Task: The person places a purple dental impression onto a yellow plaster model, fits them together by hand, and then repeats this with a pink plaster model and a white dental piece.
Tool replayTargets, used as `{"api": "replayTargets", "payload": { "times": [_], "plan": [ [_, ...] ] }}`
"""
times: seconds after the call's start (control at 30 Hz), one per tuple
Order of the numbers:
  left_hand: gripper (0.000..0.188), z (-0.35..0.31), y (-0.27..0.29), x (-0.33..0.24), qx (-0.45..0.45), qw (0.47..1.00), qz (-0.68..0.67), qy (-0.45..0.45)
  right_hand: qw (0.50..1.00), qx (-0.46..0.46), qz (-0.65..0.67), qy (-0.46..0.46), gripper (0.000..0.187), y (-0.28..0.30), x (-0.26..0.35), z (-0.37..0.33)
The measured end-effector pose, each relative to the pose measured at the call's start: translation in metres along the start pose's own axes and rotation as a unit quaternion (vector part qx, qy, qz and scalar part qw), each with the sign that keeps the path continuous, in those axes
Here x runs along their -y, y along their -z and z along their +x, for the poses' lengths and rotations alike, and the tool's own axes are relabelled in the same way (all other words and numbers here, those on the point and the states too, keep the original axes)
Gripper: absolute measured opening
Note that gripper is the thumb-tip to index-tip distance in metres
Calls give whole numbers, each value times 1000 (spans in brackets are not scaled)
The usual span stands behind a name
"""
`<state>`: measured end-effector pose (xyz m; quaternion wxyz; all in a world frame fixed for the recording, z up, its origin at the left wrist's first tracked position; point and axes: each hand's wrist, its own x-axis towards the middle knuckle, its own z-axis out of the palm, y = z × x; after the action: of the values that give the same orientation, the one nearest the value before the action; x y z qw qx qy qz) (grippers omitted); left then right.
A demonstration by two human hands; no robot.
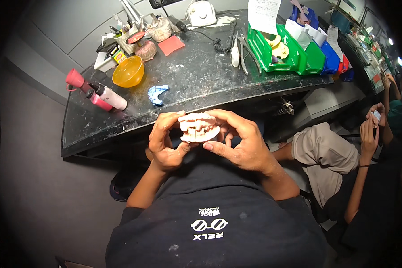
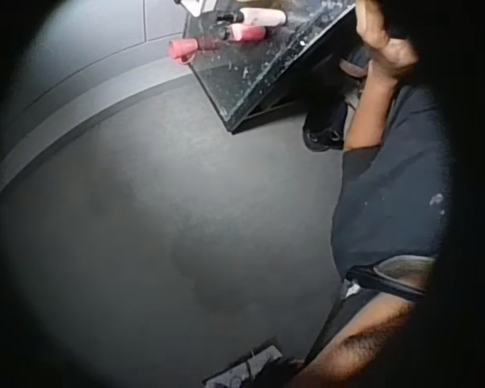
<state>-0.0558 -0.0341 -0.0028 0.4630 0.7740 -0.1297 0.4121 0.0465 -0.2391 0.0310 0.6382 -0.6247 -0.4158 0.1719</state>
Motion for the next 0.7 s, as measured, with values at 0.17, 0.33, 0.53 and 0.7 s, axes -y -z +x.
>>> {"api": "replayTargets", "payload": {
  "times": [0.17,0.33,0.53,0.7],
  "plan": [
    [65,5,1,-6,3,999,28,-19,1000,13,-24,14,59,4,-5,0],
    [65,6,1,-12,5,998,49,-29,999,26,-28,6,57,5,-10,-2],
    [72,-1,0,-10,2,999,41,-16,997,35,-63,30,55,6,-12,-3],
    [75,3,-6,-1,3,999,-20,-46,994,43,-86,48,53,5,-14,-2]
  ]
}}
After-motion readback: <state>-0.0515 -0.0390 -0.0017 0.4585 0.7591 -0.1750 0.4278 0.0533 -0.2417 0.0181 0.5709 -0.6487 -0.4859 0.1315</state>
